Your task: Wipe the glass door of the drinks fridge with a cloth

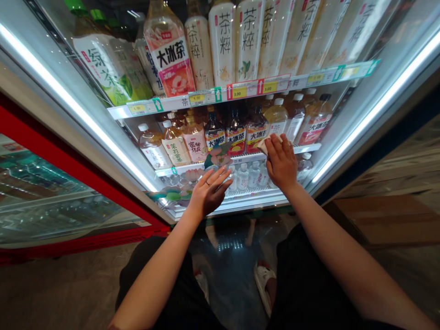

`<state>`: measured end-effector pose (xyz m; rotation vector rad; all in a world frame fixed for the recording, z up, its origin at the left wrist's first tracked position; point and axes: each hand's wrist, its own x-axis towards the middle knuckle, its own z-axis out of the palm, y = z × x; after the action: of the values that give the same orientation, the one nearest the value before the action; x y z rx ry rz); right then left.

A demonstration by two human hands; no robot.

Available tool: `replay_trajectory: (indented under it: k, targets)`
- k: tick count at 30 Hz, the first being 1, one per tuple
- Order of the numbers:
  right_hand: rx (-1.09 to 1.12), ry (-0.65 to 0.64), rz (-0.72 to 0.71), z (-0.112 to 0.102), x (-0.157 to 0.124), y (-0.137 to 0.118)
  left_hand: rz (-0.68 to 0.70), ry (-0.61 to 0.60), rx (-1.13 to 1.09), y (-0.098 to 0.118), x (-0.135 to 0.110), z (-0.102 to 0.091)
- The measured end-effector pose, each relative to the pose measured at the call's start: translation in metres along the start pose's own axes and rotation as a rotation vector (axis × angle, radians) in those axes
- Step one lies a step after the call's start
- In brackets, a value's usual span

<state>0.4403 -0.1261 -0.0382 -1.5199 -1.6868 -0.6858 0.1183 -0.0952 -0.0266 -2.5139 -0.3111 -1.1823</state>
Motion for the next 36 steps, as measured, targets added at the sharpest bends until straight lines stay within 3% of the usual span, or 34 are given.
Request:
replay_trajectory:
  k: [9, 16, 23, 28, 32, 36]
  targets:
    - [0.025, 0.012, 0.056, -0.0043, 0.0019, -0.001, -0.036, -0.058, -0.032, -0.0023, -0.0037, -0.0009]
    - [0.027, -0.026, -0.05, -0.0013, -0.0009, -0.0002, -0.021, -0.05, -0.013, -0.0021, -0.0032, -0.0016]
    - [-0.01, 0.075, -0.052, -0.0035, -0.0006, 0.0033, -0.007, -0.026, -0.003, -0.0019, -0.0028, -0.0012]
    - [0.011, 0.003, -0.027, -0.0036, -0.0016, 0.0004, -0.015, -0.046, -0.051, -0.0032, -0.0056, 0.0002]
    - [-0.022, 0.054, -0.093, -0.0053, -0.0012, 0.0038, -0.01, -0.051, -0.052, -0.0037, -0.0069, 0.0013]
    - [-0.026, 0.068, -0.051, -0.0061, -0.0007, 0.0054, -0.024, -0.088, -0.063, -0.0043, -0.0085, 0.0025]
